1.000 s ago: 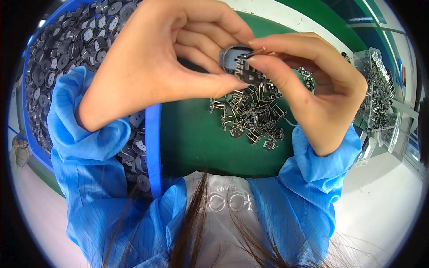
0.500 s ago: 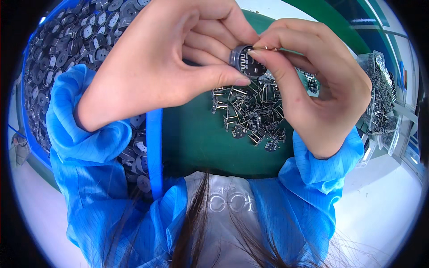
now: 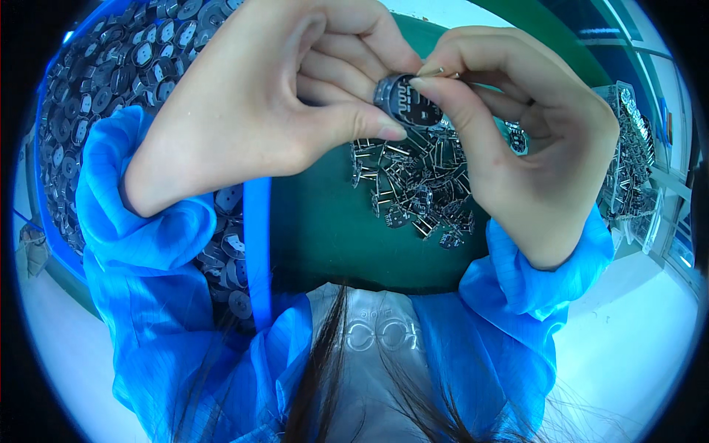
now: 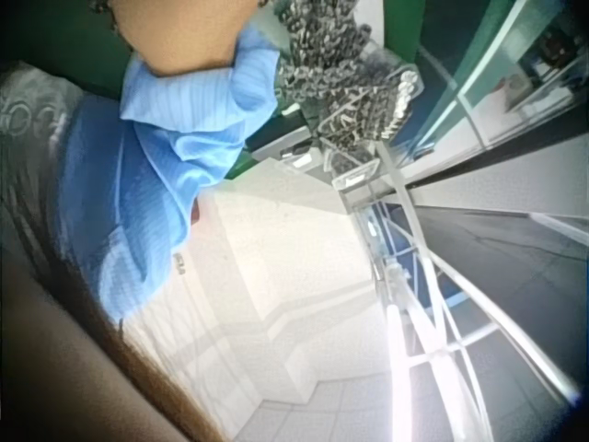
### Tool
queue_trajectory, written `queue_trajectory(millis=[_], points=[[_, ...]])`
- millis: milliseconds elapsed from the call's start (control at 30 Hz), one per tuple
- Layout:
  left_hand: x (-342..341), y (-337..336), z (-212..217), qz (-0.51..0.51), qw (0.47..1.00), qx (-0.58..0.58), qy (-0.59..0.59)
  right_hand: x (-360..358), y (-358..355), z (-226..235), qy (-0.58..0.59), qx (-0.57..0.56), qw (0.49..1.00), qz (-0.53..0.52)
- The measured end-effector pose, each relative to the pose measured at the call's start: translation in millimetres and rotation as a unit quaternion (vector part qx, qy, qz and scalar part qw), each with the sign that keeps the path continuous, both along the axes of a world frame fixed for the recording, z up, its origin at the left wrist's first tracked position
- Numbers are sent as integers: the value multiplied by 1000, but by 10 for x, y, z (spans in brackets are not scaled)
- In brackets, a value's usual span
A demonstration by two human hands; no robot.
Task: Assembling small electrical plug components by inserting metal pins into plastic housings.
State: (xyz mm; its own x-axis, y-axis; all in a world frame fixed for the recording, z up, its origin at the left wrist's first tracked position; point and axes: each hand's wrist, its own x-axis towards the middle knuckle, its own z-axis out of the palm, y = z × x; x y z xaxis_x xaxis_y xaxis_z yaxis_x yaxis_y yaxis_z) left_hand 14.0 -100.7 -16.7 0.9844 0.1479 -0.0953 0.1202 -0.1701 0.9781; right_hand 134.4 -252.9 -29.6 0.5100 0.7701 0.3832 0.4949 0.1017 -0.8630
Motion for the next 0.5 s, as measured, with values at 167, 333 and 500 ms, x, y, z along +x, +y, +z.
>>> queue_trajectory(millis=[167,333,500], points=[[10,1,26,0,1000,-6,18,-49,13,-6,50,10,999,-13],[6,-12,-18,-6,999,31,-8,-121,49,-7,-13,35,999,-38],[3,-31,-40,47,999,-9,-1,-119,104,192,-93,-19,995,-34]])
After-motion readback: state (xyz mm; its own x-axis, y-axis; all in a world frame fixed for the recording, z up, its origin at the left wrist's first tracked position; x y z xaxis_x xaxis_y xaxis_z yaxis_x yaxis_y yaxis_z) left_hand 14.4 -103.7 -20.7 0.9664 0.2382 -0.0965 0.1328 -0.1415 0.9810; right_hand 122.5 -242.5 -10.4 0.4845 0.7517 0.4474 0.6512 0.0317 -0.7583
